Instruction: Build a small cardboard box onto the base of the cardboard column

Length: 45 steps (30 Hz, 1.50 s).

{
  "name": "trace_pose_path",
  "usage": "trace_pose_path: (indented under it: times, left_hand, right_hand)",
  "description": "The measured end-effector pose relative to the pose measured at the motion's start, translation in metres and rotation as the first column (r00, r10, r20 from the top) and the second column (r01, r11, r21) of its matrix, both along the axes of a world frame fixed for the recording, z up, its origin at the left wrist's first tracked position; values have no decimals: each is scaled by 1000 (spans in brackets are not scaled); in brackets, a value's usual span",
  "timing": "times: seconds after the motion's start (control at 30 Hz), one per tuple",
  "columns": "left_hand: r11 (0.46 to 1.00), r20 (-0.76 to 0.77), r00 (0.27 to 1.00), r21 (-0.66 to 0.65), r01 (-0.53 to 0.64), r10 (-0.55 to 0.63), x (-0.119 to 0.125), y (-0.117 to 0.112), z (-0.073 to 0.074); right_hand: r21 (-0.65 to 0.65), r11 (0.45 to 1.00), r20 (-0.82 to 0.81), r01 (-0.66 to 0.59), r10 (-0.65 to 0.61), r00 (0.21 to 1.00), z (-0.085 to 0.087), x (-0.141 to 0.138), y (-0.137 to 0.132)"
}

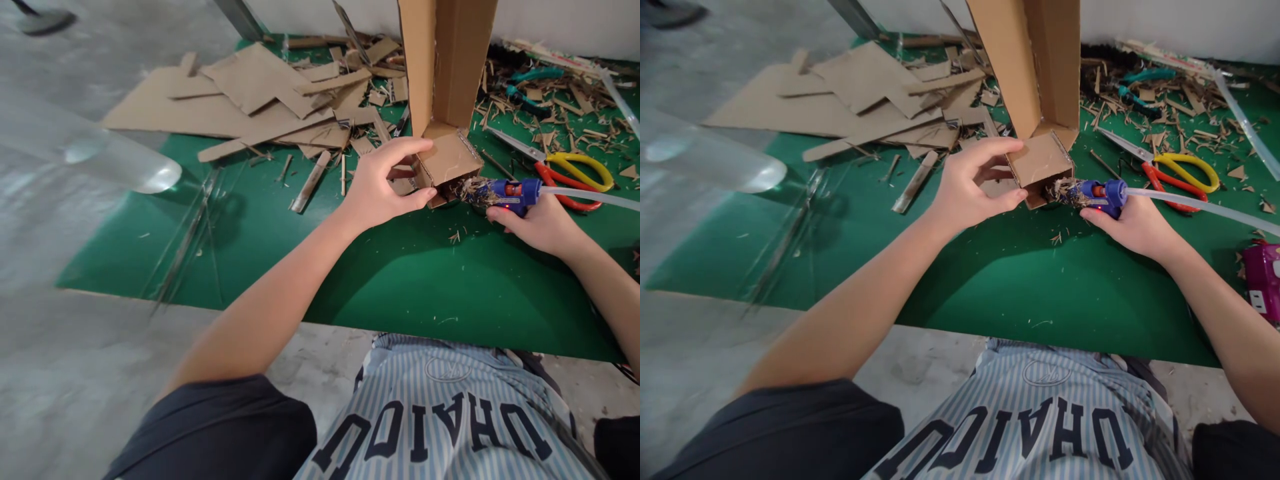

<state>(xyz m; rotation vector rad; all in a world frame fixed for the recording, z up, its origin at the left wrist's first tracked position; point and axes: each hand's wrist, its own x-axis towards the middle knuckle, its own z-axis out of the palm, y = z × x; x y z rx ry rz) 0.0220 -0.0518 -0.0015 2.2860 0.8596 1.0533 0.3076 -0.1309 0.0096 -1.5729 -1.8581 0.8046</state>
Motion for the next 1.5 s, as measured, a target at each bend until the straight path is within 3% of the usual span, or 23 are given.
trace_pose_path:
  times: [0.37,0.63,1.5]
  left_hand:
    - [996,13,999,-83,-43,44,1,-1,1]
    - [997,21,999,-75,-30,31,3,-5,6]
    - [989,82,996,-142,-33,45,2,1,-3]
  right_hand:
    - [-35,999,-52,36,-38,998,5,-1,-3]
    - [77,993,118,93,-101,988,4,-11,-7]
    - [-121,993,-64,-7,-1,998,4,1,-1]
